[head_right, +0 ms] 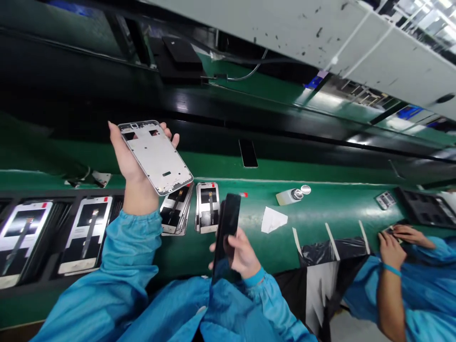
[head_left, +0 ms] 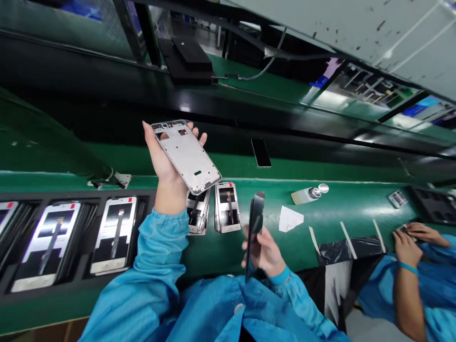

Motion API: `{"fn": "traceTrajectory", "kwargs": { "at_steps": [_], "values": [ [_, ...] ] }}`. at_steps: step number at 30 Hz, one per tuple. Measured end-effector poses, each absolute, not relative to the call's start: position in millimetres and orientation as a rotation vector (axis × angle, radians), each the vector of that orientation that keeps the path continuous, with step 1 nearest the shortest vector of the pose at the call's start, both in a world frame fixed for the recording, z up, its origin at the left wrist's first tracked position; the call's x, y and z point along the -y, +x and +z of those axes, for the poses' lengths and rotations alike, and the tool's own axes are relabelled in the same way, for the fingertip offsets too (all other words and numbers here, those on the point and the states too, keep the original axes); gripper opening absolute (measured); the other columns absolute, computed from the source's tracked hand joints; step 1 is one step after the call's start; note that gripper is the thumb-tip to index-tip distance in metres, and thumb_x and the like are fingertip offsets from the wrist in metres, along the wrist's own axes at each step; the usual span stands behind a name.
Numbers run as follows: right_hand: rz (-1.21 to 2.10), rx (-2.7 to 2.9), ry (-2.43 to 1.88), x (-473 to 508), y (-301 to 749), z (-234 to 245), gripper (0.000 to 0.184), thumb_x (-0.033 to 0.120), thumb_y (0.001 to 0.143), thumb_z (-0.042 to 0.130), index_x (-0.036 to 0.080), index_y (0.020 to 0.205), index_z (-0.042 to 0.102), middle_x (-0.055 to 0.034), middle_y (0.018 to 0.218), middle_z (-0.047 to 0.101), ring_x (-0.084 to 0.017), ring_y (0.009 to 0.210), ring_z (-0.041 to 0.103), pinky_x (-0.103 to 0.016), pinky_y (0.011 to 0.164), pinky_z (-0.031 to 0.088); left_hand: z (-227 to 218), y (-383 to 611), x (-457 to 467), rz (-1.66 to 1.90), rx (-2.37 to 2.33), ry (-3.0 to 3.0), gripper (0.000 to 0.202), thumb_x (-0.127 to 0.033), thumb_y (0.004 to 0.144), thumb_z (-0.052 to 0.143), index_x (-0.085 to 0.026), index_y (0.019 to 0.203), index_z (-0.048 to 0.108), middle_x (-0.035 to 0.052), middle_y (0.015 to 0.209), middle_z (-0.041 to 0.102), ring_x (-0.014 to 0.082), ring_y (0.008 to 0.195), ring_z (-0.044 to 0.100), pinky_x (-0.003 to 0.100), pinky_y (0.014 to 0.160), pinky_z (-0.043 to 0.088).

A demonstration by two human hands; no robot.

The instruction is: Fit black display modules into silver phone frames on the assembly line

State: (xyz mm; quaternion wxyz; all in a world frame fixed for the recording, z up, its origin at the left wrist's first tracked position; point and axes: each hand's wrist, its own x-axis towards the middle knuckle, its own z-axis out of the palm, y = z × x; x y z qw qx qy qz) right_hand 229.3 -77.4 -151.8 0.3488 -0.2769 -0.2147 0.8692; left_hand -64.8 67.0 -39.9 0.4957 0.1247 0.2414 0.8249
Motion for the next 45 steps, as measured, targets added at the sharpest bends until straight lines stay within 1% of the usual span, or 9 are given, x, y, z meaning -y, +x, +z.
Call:
{"fn": "traceTrajectory", "kwargs": {
  "at_steps": [6, 12, 16, 20, 27, 31, 35, 41, 45],
  "values": [
    [2.813, 0.655, -0.616, 124, 208, -148, 0.049, 0.054, 0.071, 0.088, 0.041, 0.117, 0.079, -0.0046, 0.109, 0.087, -0.031, 0.07, 0.081, -0.046, 0.064, 0.063, -38, -75, -69, 2.014, -0.568, 0.3, 0.091, -0.095, 0.103, 0.034, -0.015, 0.101, 0.077, 0.0123, 0.109, 0.077, 0.0185, 0.091, 0.077, 0.042, 0.103, 0.069],
    [2.384, 1.086, -0.802, 100, 206, -133, 0.078, 0.093, 0.086, 0.061, 0.029, 0.126, 0.082, -0.0066, 0.084, 0.071, -0.027, 0.073, 0.065, -0.046, 0.079, 0.058, -42, -82, -69, 2.03, -0.574, 0.369, 0.086, -0.093, 0.104, 0.038, -0.017, 0.101, 0.076, 0.0096, 0.109, 0.074, 0.0178, 0.094, 0.077, 0.039, 0.104, 0.069],
    [1.341, 1.73, -1.444, 55, 199, -123, 0.083, 0.077, 0.1, 0.067, 0.033, 0.169, 0.055, -0.0109, 0.118, 0.064, -0.032, 0.101, 0.068, -0.055, 0.109, 0.056, -45, -84, -73, 2.033, -0.552, 0.353, 0.086, -0.095, 0.103, 0.039, -0.016, 0.1, 0.075, 0.0087, 0.106, 0.073, 0.0176, 0.092, 0.077, 0.04, 0.101, 0.069],
    [0.808, 2.036, -1.904, 23, 169, -124, 0.095, 0.065, 0.101, 0.072, 0.032, 0.182, 0.034, -0.0143, 0.128, 0.055, -0.037, 0.104, 0.074, -0.054, 0.094, 0.062, -44, -84, -78, 2.028, -0.571, 0.272, 0.085, -0.092, 0.106, 0.035, -0.016, 0.098, 0.073, 0.0079, 0.102, 0.074, 0.0176, 0.087, 0.076, 0.041, 0.097, 0.07],
    [0.701, 2.169, -2.081, 26, 145, -135, 0.095, 0.065, 0.106, 0.069, 0.03, 0.184, 0.028, -0.0195, 0.139, 0.054, -0.04, 0.106, 0.079, -0.052, 0.091, 0.063, -45, -83, -83, 1.99, -0.589, 0.259, 0.088, -0.094, 0.104, 0.034, -0.015, 0.093, 0.07, 0.0088, 0.098, 0.073, 0.019, 0.086, 0.077, 0.044, 0.097, 0.069],
    [0.805, 2.129, -1.827, 39, 165, -141, 0.079, 0.055, 0.11, 0.064, 0.037, 0.182, 0.035, -0.0192, 0.153, 0.05, -0.04, 0.126, 0.074, -0.055, 0.103, 0.063, -46, -81, -82, 1.937, -0.541, 0.173, 0.08, -0.088, 0.109, 0.029, -0.019, 0.1, 0.068, 0.0086, 0.101, 0.074, 0.0211, 0.091, 0.078, 0.049, 0.103, 0.067],
    [0.837, 2.026, -1.579, 50, 191, -155, 0.08, 0.048, 0.114, 0.055, 0.036, 0.186, 0.02, -0.0182, 0.154, 0.058, -0.036, 0.139, 0.065, -0.055, 0.116, 0.059, -44, -73, -82, 1.851, -0.481, -0.058, 0.07, -0.077, 0.115, 0.027, -0.019, 0.111, 0.066, 0.0098, 0.105, 0.076, 0.0246, 0.098, 0.077, 0.055, 0.11, 0.062],
    [1.029, 1.705, -1.497, 57, 208, -180, 0.115, 0.056, 0.106, 0.07, 0.03, 0.186, -0.009, -0.0203, 0.156, 0.062, -0.026, 0.108, 0.075, -0.035, 0.073, 0.066, -50, -66, -89, 1.906, -0.431, -0.285, 0.074, -0.075, 0.115, 0.016, -0.019, 0.109, 0.063, 0.0094, 0.098, 0.072, 0.0237, 0.106, 0.071, 0.043, 0.105, 0.061],
    [1.158, 1.528, -1.549, 51, 214, -185, 0.108, 0.054, 0.091, 0.086, 0.027, 0.178, 0.029, -0.005, 0.114, 0.071, -0.018, 0.077, 0.069, -0.029, 0.059, 0.06, -54, -65, -91, 1.898, -0.512, -0.277, 0.077, -0.076, 0.113, 0.008, -0.022, 0.112, 0.062, 0.0098, 0.105, 0.073, 0.0258, 0.114, 0.072, 0.054, 0.113, 0.057]
  ]
}}
